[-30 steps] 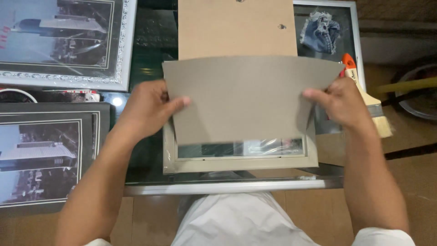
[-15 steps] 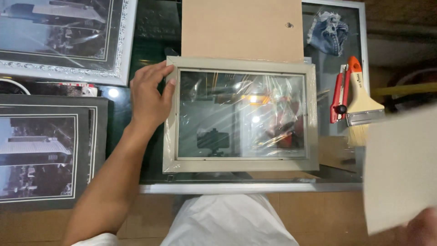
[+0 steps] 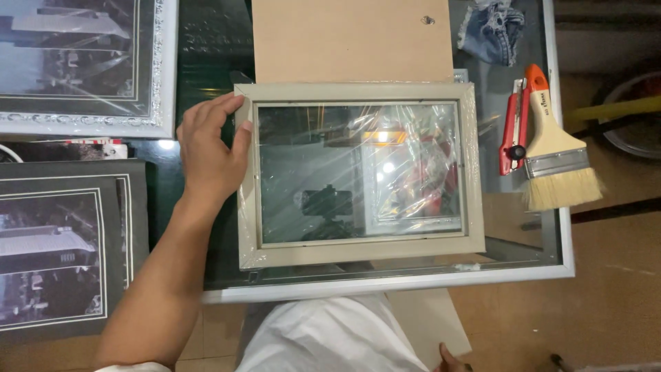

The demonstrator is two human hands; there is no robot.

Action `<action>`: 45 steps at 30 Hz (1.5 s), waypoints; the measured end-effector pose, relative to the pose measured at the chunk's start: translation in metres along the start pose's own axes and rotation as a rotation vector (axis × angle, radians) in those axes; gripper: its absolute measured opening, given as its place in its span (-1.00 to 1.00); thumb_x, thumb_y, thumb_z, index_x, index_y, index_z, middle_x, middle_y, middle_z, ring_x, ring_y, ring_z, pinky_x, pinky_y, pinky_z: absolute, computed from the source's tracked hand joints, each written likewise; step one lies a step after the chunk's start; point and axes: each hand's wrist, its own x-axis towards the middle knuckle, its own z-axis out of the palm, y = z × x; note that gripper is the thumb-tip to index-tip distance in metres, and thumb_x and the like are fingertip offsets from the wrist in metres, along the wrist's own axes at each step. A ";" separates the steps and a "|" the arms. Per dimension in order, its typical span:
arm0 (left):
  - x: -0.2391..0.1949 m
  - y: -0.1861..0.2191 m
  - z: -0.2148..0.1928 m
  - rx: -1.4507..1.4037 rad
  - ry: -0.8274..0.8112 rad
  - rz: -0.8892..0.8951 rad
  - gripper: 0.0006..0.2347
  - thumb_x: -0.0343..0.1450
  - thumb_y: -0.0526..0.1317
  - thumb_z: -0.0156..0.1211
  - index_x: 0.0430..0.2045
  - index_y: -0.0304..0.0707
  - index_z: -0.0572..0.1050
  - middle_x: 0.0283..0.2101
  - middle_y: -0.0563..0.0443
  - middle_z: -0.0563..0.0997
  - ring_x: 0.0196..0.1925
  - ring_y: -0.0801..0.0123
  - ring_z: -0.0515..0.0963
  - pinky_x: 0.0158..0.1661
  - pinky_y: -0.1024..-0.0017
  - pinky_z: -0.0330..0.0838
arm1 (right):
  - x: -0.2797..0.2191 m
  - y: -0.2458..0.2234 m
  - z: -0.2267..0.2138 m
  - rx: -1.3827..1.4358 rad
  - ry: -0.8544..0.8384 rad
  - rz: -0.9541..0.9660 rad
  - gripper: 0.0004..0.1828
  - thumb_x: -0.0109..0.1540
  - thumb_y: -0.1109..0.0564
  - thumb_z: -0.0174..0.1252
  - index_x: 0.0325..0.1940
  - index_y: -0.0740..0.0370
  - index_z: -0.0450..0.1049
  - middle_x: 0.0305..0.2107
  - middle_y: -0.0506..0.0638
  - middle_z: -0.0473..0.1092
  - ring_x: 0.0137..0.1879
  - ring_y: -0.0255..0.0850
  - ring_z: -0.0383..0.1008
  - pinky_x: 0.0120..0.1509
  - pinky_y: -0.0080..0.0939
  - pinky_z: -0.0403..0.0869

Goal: Cleaning the interior glass surface of a picture frame using a large brush before final assembly.

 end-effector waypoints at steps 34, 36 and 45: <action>0.011 0.020 -0.014 0.018 -0.024 -0.097 -0.67 0.43 -0.33 0.25 0.11 -0.29 0.49 0.05 -0.07 0.62 0.11 0.10 0.50 0.14 0.16 0.25 | 0.007 -0.230 0.098 0.030 0.349 -0.570 -0.81 0.47 0.20 -0.20 -0.13 0.10 0.35 -0.49 -0.19 0.25 -0.43 -0.38 0.22 -0.23 -0.30 0.39; 0.023 0.012 -0.013 0.016 -0.004 -0.077 -0.69 0.42 -0.34 0.26 0.06 -0.33 0.52 -0.05 -0.07 0.65 -0.03 0.12 0.55 0.02 0.21 0.33 | -0.080 -0.303 0.120 0.053 0.572 -0.784 -0.84 0.43 0.20 -0.12 0.05 0.10 0.35 -0.31 -0.18 0.34 -0.30 -0.46 0.37 -0.16 -0.42 0.50; 0.062 -0.003 0.013 0.178 0.104 -0.254 -0.75 0.46 -0.04 0.38 -0.60 -0.11 0.63 -0.65 0.18 0.54 -0.64 0.30 0.47 -0.47 0.31 0.36 | -0.285 -0.440 0.312 -0.746 0.467 -1.324 -0.59 0.52 0.07 0.10 0.41 0.26 0.26 0.20 0.29 0.18 0.23 0.18 0.18 0.18 0.30 0.28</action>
